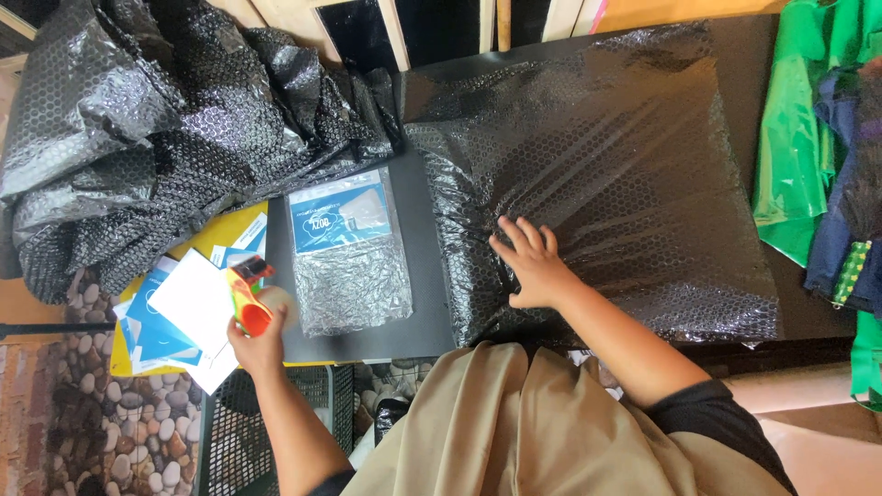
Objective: The person places a blue bag onto a sheet of black bubble wrap on a table, folds the bubble wrap around the bag, and secures the package with clear adhesive tape. The person uses a tape dispenser to apply multiple strips of tape to seal the wrapped item.
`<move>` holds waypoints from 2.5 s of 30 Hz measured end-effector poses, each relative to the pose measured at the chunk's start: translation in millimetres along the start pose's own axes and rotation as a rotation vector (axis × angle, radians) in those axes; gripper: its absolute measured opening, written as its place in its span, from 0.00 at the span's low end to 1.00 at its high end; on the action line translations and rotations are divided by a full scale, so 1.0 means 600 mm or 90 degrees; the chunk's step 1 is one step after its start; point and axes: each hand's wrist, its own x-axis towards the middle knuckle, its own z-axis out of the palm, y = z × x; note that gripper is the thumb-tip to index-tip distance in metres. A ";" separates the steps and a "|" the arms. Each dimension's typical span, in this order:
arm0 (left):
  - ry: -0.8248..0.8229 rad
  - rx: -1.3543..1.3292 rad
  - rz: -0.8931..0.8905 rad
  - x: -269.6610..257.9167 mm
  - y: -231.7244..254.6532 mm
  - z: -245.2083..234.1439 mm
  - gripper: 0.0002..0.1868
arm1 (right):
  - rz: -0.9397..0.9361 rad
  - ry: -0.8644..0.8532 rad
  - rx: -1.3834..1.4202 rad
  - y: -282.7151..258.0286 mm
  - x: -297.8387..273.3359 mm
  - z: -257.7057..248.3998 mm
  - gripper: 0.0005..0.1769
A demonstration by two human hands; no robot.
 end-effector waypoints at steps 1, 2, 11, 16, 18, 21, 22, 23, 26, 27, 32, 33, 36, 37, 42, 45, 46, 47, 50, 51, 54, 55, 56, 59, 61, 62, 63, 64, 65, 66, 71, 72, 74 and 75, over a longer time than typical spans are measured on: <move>0.001 -0.001 0.000 -0.036 0.032 0.001 0.59 | -0.001 0.001 -0.001 0.007 0.001 0.021 0.64; -0.093 -0.091 -0.008 -0.071 0.064 0.003 0.57 | -0.011 -0.011 0.001 0.013 0.002 0.042 0.58; -0.550 -0.351 -0.109 -0.359 0.213 0.108 0.45 | -0.069 0.126 0.365 0.047 -0.018 0.056 0.29; -0.678 -0.379 -0.066 -0.467 0.316 0.115 0.53 | -0.088 0.414 0.674 0.054 -0.052 -0.020 0.13; -0.694 -0.342 -0.009 -0.491 0.322 0.133 0.55 | -0.086 0.468 0.672 0.052 -0.071 -0.049 0.18; -0.699 -0.295 0.040 -0.510 0.347 0.140 0.60 | -0.081 0.502 0.644 0.055 -0.087 -0.065 0.24; -0.702 -0.292 0.041 -0.516 0.358 0.139 0.60 | -0.079 0.504 0.646 0.065 -0.088 -0.059 0.24; -0.701 -0.283 0.060 -0.521 0.367 0.138 0.60 | -0.074 0.491 0.668 0.074 -0.088 -0.053 0.26; -0.700 -0.264 0.081 -0.534 0.373 0.143 0.59 | -0.091 0.473 0.693 0.102 -0.090 -0.035 0.30; -0.702 -0.256 0.083 -0.539 0.370 0.146 0.60 | -0.112 0.467 0.694 0.111 -0.092 -0.028 0.32; -0.702 -0.252 0.087 -0.546 0.368 0.163 0.59 | -0.185 0.488 0.600 0.105 -0.110 -0.048 0.28; -0.701 -0.250 0.091 -0.547 0.367 0.164 0.59 | -0.200 0.515 0.558 0.103 -0.114 -0.054 0.25; -0.689 -0.265 0.078 -0.549 0.371 0.166 0.58 | -0.227 0.527 0.450 0.096 -0.128 -0.082 0.14; -0.688 -0.264 0.079 -0.549 0.371 0.167 0.58 | -0.228 0.527 0.451 0.098 -0.126 -0.078 0.14; -0.687 -0.222 0.110 -0.547 0.379 0.169 0.58 | -0.212 0.526 0.481 0.104 -0.118 -0.071 0.07; -0.626 -0.197 0.239 -0.554 0.442 0.146 0.52 | -0.230 0.589 0.424 0.097 -0.110 -0.065 0.06; -0.622 -0.199 0.237 -0.554 0.437 0.149 0.52 | -0.234 0.586 0.423 0.096 -0.103 -0.057 0.06; -0.583 -0.193 0.265 -0.554 0.431 0.152 0.40 | -0.223 0.630 0.360 0.095 -0.098 -0.049 0.07; -0.512 -0.192 0.319 -0.549 0.378 0.186 0.19 | -0.193 0.686 0.247 0.093 -0.081 -0.024 0.08; -0.483 -0.194 0.348 -0.545 0.355 0.201 0.14 | -0.170 0.702 0.200 0.092 -0.075 -0.015 0.10; -0.476 -0.182 0.339 -0.539 0.341 0.202 0.16 | -0.148 0.679 0.197 0.075 -0.077 -0.014 0.08; -0.476 -0.182 0.338 -0.537 0.322 0.212 0.16 | -0.148 0.678 0.197 0.075 -0.079 -0.013 0.08; -0.471 -0.178 0.339 -0.535 0.304 0.221 0.17 | -0.126 0.628 0.201 0.075 -0.081 -0.011 0.08; -0.461 -0.171 0.328 -0.535 0.299 0.218 0.20 | -0.093 0.545 0.219 0.073 -0.089 -0.013 0.07; -0.458 -0.169 0.316 -0.536 0.308 0.212 0.21 | -0.080 0.513 0.232 0.066 -0.102 -0.019 0.07; -0.461 -0.157 0.307 -0.534 0.310 0.211 0.22 | -0.086 0.487 0.273 0.061 -0.111 -0.023 0.08; -0.464 -0.145 0.299 -0.533 0.311 0.210 0.23 | -0.093 0.460 0.314 0.055 -0.120 -0.028 0.09; -0.463 -0.146 0.297 -0.533 0.309 0.207 0.23 | -0.094 0.458 0.314 0.051 -0.126 -0.042 0.09; -0.473 -0.135 0.290 -0.532 0.309 0.204 0.23 | -0.097 0.439 0.339 0.047 -0.130 -0.058 0.09; -0.483 -0.125 0.282 -0.530 0.308 0.202 0.24 | -0.101 0.420 0.365 0.044 -0.135 -0.073 0.10; -0.530 -0.112 0.292 -0.533 0.307 0.184 0.25 | -0.057 0.321 0.522 0.069 -0.150 -0.077 0.09; -0.552 -0.111 0.306 -0.534 0.313 0.176 0.25 | -0.024 0.309 0.518 0.072 -0.150 -0.074 0.08; -0.566 -0.106 0.326 -0.536 0.321 0.164 0.24 | -0.021 0.303 0.545 0.096 -0.150 -0.064 0.08; -0.581 -0.101 0.347 -0.537 0.325 0.156 0.24 | -0.015 0.299 0.572 0.107 -0.151 -0.058 0.09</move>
